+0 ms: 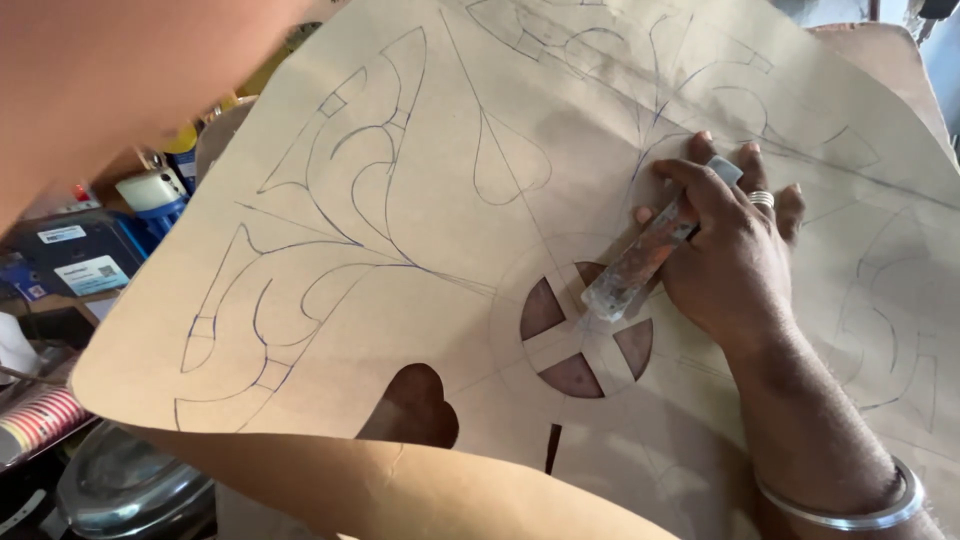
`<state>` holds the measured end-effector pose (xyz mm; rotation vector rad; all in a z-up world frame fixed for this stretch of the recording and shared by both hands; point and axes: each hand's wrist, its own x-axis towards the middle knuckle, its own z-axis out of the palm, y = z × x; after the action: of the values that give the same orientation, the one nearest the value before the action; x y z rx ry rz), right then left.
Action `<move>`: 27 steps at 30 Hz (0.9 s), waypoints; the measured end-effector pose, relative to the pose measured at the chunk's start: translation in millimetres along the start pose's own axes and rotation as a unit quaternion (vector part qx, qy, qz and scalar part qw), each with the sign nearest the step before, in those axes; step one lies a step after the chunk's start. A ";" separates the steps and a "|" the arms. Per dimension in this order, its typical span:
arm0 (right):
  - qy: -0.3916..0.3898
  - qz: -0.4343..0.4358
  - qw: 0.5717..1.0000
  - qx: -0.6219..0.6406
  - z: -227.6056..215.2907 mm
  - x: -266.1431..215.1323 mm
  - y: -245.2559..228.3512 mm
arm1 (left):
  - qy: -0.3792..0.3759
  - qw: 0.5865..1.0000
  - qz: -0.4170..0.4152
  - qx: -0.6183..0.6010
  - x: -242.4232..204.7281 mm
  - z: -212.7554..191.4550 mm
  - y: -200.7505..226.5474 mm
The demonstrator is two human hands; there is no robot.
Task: Scrape paper from a decorative wooden panel using a metal scraper.
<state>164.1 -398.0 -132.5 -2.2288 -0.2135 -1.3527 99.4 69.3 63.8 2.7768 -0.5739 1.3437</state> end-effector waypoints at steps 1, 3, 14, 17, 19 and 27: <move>-0.012 0.010 1.000 -0.011 -0.8 0.0 -0.7 | -0.011 1.000 -0.008 -0.002 11.0 9.1 16.0; -0.026 0.022 0.999 -0.020 -1.1 -2.8 -0.7 | -0.036 0.999 -0.022 -0.004 34.1 24.8 53.5; 0.017 -0.012 1.000 -0.014 -4.8 -3.4 -3.7 | -0.146 0.987 -0.069 -0.016 137.0 101.4 276.1; -0.022 0.029 0.999 -0.036 -8.9 3.2 -5.8 | -0.175 0.981 -0.078 -0.021 134.7 109.7 300.4; -0.011 0.017 0.999 -0.027 -9.9 1.1 -7.3 | -0.202 0.975 -0.089 -0.022 124.6 108.5 298.8; 0.011 0.011 1.000 0.012 -10.8 0.1 -9.7 | -0.115 0.987 -0.103 -0.045 46.7 136.0 268.6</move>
<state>151.8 -395.2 -125.1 -2.1895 -0.1949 -1.3553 141.5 -218.1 -28.1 2.8409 -0.3301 0.9443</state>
